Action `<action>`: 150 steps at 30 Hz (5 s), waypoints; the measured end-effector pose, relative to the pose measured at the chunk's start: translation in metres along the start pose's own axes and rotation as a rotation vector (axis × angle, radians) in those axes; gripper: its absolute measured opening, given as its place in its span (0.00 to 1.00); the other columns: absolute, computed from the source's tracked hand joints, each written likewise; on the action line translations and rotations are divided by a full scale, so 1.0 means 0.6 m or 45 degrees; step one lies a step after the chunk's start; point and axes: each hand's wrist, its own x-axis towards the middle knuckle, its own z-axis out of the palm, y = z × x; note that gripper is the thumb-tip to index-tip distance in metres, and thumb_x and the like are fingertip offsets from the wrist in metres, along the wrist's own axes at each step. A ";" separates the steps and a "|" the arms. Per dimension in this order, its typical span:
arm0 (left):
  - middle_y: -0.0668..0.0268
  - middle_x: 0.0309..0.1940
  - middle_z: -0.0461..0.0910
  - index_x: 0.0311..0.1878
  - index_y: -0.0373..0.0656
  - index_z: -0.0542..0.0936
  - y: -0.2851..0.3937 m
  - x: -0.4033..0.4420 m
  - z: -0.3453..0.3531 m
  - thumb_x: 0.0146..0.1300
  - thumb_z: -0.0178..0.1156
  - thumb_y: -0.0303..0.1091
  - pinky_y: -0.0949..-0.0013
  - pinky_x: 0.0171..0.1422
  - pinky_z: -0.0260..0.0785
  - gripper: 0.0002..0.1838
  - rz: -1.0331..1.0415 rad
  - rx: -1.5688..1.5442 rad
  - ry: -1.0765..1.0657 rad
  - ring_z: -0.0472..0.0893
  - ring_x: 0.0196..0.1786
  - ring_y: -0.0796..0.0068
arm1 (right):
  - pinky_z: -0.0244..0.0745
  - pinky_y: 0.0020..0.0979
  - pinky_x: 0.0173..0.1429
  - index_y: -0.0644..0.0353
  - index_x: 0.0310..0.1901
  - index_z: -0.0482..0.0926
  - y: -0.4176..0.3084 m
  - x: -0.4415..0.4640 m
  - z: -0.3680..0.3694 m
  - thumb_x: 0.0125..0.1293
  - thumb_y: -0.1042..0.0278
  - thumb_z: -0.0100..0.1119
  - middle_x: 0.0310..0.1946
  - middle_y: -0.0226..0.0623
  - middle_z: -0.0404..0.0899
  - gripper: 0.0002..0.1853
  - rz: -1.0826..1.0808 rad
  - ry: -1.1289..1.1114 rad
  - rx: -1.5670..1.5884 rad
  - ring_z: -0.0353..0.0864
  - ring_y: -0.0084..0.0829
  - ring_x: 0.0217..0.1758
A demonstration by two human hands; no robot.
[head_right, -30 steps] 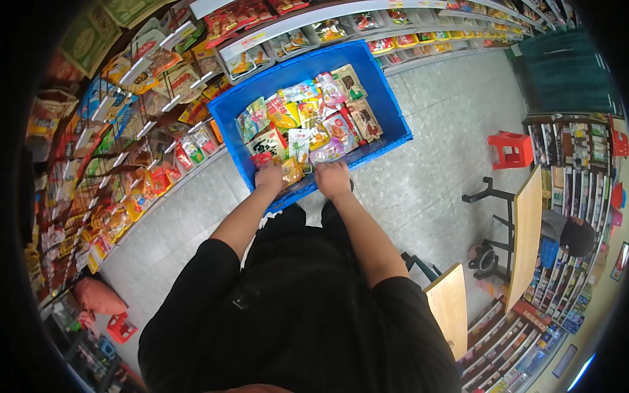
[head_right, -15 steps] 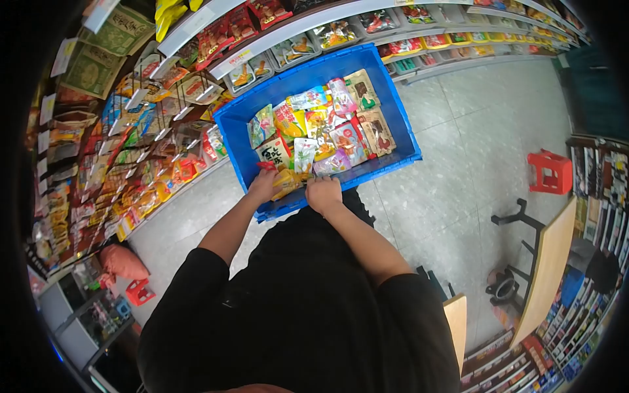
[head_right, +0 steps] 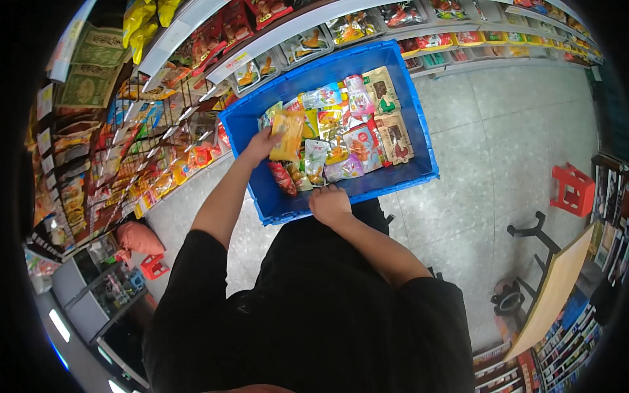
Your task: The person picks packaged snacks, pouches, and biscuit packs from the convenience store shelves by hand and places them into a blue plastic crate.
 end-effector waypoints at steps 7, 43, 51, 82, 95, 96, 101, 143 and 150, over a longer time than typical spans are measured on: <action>0.48 0.55 0.81 0.60 0.36 0.75 -0.037 0.161 -0.033 0.66 0.61 0.54 0.59 0.60 0.71 0.31 0.002 0.298 -0.215 0.81 0.58 0.55 | 0.76 0.44 0.48 0.56 0.34 0.82 -0.016 0.008 -0.002 0.65 0.55 0.55 0.35 0.36 0.84 0.13 0.115 -0.059 -0.065 0.83 0.38 0.44; 0.53 0.58 0.78 0.67 0.35 0.71 -0.095 0.114 -0.124 0.66 0.63 0.48 0.63 0.63 0.70 0.33 0.124 0.214 -0.627 0.78 0.59 0.62 | 0.77 0.43 0.43 0.52 0.31 0.81 -0.039 0.006 0.012 0.63 0.53 0.55 0.32 0.33 0.84 0.13 0.182 0.173 -0.188 0.84 0.37 0.40; 0.59 0.54 0.77 0.70 0.48 0.70 -0.025 0.072 -0.094 0.64 0.61 0.40 0.53 0.61 0.73 0.30 0.380 1.499 0.079 0.79 0.57 0.60 | 0.77 0.43 0.41 0.52 0.29 0.81 -0.036 0.006 0.021 0.63 0.53 0.56 0.30 0.33 0.83 0.13 0.158 0.214 -0.219 0.83 0.37 0.38; 0.51 0.44 0.85 0.55 0.39 0.80 -0.134 -0.223 0.129 0.69 0.58 0.40 0.60 0.53 0.77 0.17 0.284 0.232 0.183 0.85 0.49 0.54 | 0.75 0.44 0.56 0.57 0.45 0.81 -0.008 -0.076 -0.017 0.62 0.56 0.61 0.43 0.41 0.83 0.15 -0.229 0.458 0.174 0.80 0.43 0.51; 0.54 0.37 0.86 0.47 0.38 0.82 -0.105 -0.236 0.150 0.68 0.55 0.41 0.60 0.47 0.77 0.16 -0.453 -0.070 0.377 0.86 0.41 0.55 | 0.70 0.44 0.69 0.59 0.66 0.74 0.417 -0.916 0.287 0.64 0.53 0.55 0.58 0.57 0.78 0.30 1.593 -0.741 0.209 0.75 0.51 0.67; 0.54 0.37 0.86 0.47 0.38 0.82 -0.116 -0.220 0.144 0.68 0.55 0.41 0.60 0.47 0.77 0.16 -0.448 -0.076 0.375 0.86 0.41 0.55 | 0.80 0.47 0.52 0.59 0.59 0.79 0.472 -1.012 0.366 0.66 0.54 0.54 0.45 0.51 0.86 0.25 1.577 -0.557 0.204 0.86 0.49 0.50; 0.56 0.41 0.86 0.50 0.39 0.83 -0.184 -0.138 0.150 0.68 0.52 0.38 0.57 0.51 0.76 0.17 0.057 0.507 0.232 0.83 0.50 0.56 | 0.62 0.27 0.24 0.52 0.46 0.76 0.281 -0.989 0.166 0.70 0.55 0.52 0.26 0.27 0.74 0.12 2.101 0.966 1.782 0.71 0.21 0.23; 0.45 0.54 0.77 0.60 0.44 0.75 -0.149 -0.182 0.169 0.64 0.61 0.57 0.51 0.57 0.75 0.31 0.018 0.577 -0.079 0.81 0.56 0.46 | 0.75 0.28 0.41 0.62 0.56 0.78 0.110 -0.684 0.262 0.72 0.59 0.55 0.43 0.33 0.83 0.18 1.564 0.499 1.373 0.81 0.26 0.39; 0.48 0.52 0.82 0.59 0.43 0.79 -0.031 -0.337 0.215 0.65 0.58 0.59 0.51 0.60 0.73 0.31 0.535 0.757 -0.005 0.81 0.55 0.46 | 0.72 0.27 0.37 0.61 0.52 0.79 0.156 -0.723 0.238 0.72 0.58 0.54 0.37 0.30 0.80 0.16 1.578 0.520 1.473 0.78 0.24 0.34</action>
